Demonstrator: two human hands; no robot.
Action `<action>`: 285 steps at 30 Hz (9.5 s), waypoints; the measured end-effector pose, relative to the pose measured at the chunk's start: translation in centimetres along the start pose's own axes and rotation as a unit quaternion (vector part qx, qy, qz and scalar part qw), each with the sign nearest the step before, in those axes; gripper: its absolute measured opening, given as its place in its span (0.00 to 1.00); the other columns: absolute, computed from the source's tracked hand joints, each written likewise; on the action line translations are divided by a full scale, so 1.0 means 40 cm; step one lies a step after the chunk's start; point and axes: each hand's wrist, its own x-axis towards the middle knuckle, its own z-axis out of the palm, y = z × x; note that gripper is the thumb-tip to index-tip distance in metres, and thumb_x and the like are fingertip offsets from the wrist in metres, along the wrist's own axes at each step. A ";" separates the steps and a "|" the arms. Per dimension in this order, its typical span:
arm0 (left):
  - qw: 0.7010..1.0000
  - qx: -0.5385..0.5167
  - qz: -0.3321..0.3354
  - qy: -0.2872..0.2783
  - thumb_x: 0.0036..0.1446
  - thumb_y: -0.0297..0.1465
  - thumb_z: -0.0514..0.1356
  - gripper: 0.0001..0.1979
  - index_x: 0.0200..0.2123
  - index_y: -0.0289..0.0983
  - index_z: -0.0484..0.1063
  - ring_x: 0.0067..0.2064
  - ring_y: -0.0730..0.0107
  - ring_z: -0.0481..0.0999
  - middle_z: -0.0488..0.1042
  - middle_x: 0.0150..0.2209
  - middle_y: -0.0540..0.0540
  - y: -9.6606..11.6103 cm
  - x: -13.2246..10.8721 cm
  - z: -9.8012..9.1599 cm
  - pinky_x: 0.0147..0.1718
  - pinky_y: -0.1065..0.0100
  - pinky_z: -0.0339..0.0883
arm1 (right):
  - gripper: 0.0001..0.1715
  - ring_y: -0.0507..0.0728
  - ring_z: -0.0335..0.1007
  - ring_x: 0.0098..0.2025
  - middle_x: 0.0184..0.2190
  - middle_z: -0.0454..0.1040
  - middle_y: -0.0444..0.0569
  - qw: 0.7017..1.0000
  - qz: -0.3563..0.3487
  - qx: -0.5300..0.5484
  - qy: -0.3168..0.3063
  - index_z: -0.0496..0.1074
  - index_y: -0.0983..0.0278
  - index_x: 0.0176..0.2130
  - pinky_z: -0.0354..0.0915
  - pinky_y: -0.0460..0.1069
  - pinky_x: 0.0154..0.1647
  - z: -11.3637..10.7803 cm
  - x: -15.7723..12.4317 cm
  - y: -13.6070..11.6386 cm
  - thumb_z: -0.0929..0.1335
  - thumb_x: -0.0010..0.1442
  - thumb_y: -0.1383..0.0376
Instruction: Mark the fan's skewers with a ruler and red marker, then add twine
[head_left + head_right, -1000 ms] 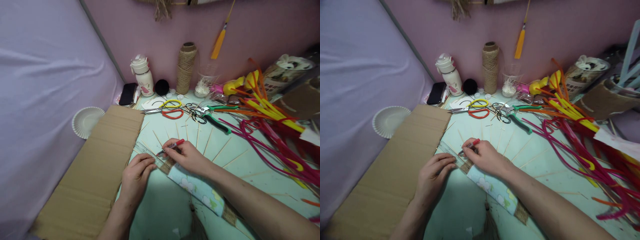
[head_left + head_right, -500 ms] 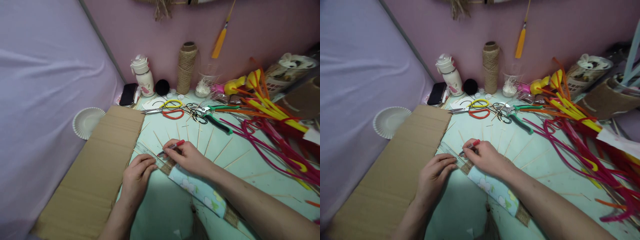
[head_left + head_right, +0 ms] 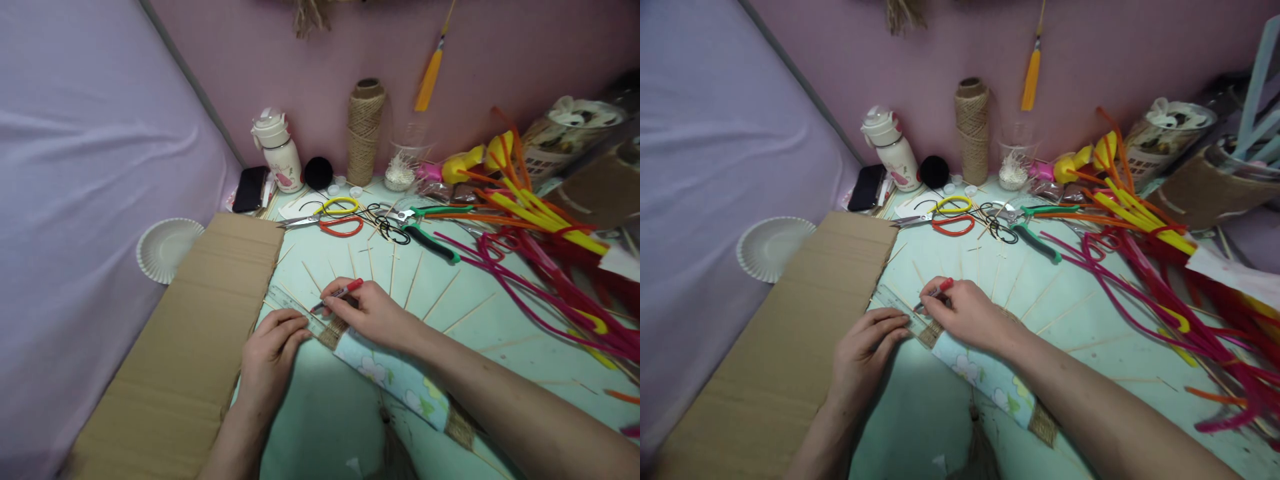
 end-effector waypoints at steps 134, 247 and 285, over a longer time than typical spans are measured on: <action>0.998 0.032 0.008 0.049 0.55 0.26 0.62 0.05 0.36 0.39 0.77 0.38 0.70 0.76 0.76 0.36 0.47 0.007 -0.074 -0.019 0.41 0.67 0.71 | 0.10 0.49 0.65 0.23 0.25 0.72 0.45 0.999 0.002 0.049 0.020 0.70 0.66 0.30 0.59 0.45 0.23 -0.007 -0.006 0.005 0.63 0.60 0.63; 0.999 0.018 -0.016 0.029 0.55 0.27 0.62 0.05 0.35 0.39 0.78 0.38 0.70 0.77 0.77 0.35 0.47 0.009 -0.066 -0.017 0.40 0.68 0.72 | 0.13 0.50 0.65 0.28 0.29 0.76 0.44 0.994 -0.034 -0.067 -0.079 0.77 0.63 0.38 0.58 0.45 0.29 -0.005 -0.007 -0.010 0.63 0.62 0.64; 0.999 0.020 -0.001 0.025 0.54 0.24 0.63 0.05 0.35 0.36 0.78 0.38 0.73 0.76 0.76 0.35 0.47 0.009 -0.065 -0.017 0.41 0.72 0.70 | 0.12 0.52 0.69 0.31 0.31 0.78 0.46 0.992 -0.071 -0.096 -0.049 0.78 0.62 0.40 0.61 0.46 0.34 0.000 -0.007 -0.002 0.65 0.62 0.63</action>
